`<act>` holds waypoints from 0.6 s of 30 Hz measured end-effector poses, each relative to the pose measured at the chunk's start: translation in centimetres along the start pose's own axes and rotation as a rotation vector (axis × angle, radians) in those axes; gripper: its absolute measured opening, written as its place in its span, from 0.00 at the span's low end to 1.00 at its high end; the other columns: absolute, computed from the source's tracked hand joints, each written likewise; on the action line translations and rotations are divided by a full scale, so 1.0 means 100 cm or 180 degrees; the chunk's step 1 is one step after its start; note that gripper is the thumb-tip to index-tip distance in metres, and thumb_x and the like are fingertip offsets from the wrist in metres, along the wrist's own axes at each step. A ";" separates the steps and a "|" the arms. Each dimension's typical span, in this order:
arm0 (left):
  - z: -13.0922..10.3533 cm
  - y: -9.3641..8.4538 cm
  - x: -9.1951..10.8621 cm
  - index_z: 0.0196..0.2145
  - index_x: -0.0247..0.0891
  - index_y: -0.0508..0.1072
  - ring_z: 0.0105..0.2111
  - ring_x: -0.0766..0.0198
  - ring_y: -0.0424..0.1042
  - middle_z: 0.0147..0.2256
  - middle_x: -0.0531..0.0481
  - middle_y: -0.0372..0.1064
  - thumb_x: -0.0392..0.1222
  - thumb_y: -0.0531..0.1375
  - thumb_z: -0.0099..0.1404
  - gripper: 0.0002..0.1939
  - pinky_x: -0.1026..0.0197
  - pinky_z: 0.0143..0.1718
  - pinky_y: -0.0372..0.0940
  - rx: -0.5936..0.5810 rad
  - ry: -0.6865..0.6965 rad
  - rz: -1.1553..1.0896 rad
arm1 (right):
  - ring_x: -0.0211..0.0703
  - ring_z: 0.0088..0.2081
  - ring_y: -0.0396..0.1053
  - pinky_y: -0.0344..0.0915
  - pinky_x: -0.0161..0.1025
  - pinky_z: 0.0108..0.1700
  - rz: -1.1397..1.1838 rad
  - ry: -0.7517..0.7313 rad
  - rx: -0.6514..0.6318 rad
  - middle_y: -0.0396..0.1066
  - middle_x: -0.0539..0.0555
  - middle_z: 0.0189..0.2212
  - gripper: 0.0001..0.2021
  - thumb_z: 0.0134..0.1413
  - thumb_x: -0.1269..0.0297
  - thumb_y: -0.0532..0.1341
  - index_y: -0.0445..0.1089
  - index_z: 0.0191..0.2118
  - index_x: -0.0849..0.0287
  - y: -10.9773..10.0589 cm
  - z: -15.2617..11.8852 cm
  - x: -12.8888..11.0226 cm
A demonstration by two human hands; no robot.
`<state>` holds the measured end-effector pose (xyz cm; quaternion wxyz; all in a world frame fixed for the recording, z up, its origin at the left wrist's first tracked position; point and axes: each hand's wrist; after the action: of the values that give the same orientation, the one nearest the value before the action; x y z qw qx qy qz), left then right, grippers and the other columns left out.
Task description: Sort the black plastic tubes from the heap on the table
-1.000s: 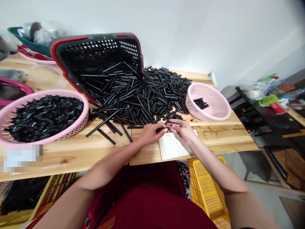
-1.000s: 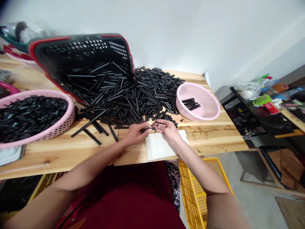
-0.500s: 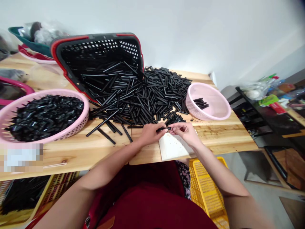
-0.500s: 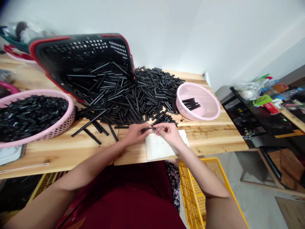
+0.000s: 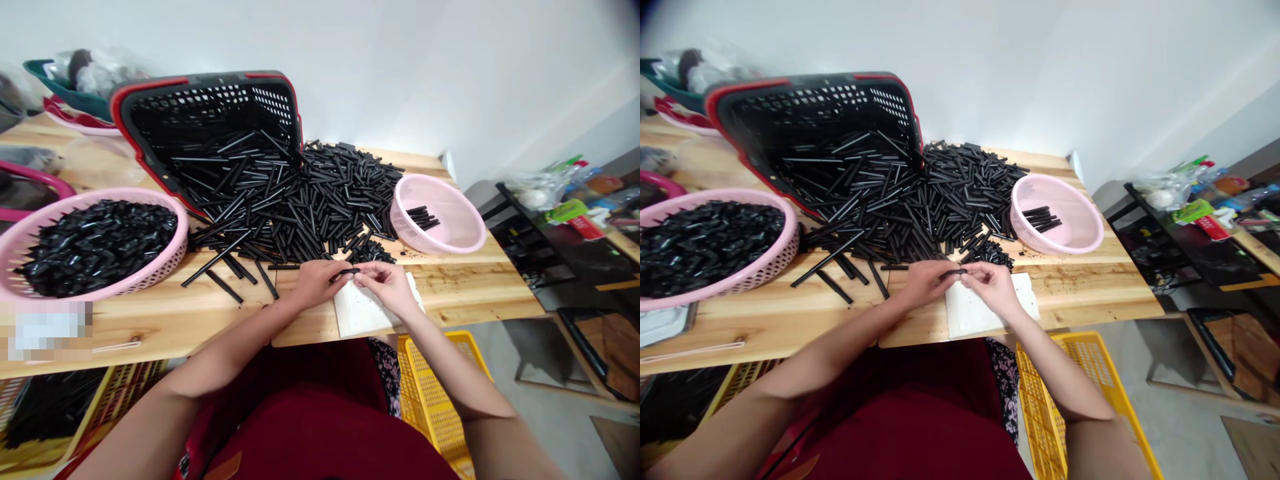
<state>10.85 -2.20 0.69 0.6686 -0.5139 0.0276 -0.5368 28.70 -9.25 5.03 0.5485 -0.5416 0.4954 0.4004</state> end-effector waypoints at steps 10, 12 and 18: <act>-0.001 0.004 -0.003 0.44 0.41 0.75 0.36 0.75 0.73 0.37 0.53 0.75 0.49 0.54 0.66 0.15 0.73 0.37 0.61 0.0179 0.0137 -0.0222 | 0.36 0.31 0.73 0.74 0.33 0.37 0.0474 -0.0107 -0.0090 0.73 0.55 0.31 0.22 0.45 0.58 0.69 0.71 0.45 0.66 0.006 -0.001 0.000; -0.001 0.004 -0.004 0.44 0.42 0.75 0.35 0.75 0.73 0.37 0.54 0.75 0.49 0.55 0.65 0.15 0.73 0.37 0.61 0.0210 0.0155 -0.0196 | 0.36 0.31 0.73 0.74 0.32 0.37 0.0504 -0.0128 -0.0111 0.73 0.55 0.31 0.21 0.47 0.58 0.69 0.70 0.44 0.66 0.007 -0.001 0.001; -0.001 0.002 -0.002 0.44 0.43 0.74 0.35 0.76 0.73 0.38 0.55 0.75 0.49 0.54 0.66 0.15 0.73 0.37 0.60 0.0096 0.0140 -0.0163 | 0.36 0.31 0.73 0.73 0.30 0.37 0.0193 -0.0261 0.0047 0.73 0.56 0.30 0.19 0.47 0.59 0.69 0.72 0.42 0.66 0.006 -0.003 0.006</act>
<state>10.86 -2.16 0.40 0.6615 -0.4923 0.0210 -0.5653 28.16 -9.57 4.37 0.5599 -0.5054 0.4916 0.4351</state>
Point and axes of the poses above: each hand's wrist, its own z-axis towards the middle knuckle, its own y-axis out of the palm, x = y × z
